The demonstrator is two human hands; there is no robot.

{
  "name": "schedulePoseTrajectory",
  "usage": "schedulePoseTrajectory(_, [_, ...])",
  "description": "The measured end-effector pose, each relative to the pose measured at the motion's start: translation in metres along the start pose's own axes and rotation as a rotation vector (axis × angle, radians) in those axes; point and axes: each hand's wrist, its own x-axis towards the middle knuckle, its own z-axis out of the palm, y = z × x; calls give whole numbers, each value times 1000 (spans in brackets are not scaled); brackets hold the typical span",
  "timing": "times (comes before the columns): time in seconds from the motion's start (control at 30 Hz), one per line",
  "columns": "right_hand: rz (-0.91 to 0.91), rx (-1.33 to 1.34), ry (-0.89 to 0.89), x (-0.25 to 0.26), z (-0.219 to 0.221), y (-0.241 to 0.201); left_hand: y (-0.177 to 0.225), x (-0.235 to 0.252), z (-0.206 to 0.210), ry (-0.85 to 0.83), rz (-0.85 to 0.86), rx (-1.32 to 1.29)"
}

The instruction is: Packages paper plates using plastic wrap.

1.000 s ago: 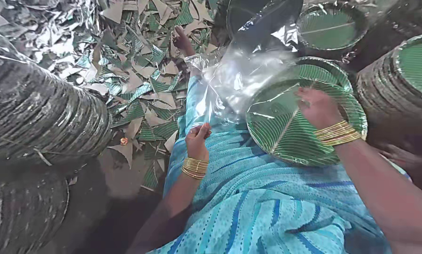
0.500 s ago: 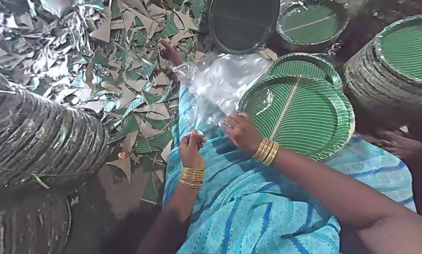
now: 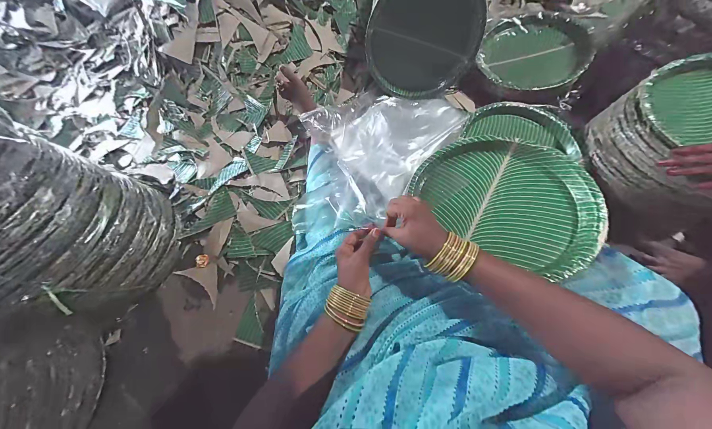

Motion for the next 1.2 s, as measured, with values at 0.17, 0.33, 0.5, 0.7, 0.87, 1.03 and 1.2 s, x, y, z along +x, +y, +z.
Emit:
schedulePoseTrajectory(0.17, [60,194,-61,2,-3,1,0,12,-3,8,111,47])
schedulePoseTrajectory(0.33, [238,433,77,10,-26,8,-9,13,-11,-10,304,142])
schedulePoseTrajectory(0.5, [151,234,436,17,-68,18,-9,5,-40,30,445,638])
schedulePoseTrajectory(0.7, [89,196,594,13,-92,15,2,2,-92,159,389,771])
schedulePoseTrajectory(0.87, [-161,81,501,9,-60,-13,42,-37,-47,5,1081,731])
schedulePoseTrajectory(1.03, [-351,-86,298,-5,-41,-52,57,-36,5,82,1248,1108])
schedulePoseTrajectory(1.2, [-466,-203,150,-19,-36,-50,48,-8,-17,177,1013,1334])
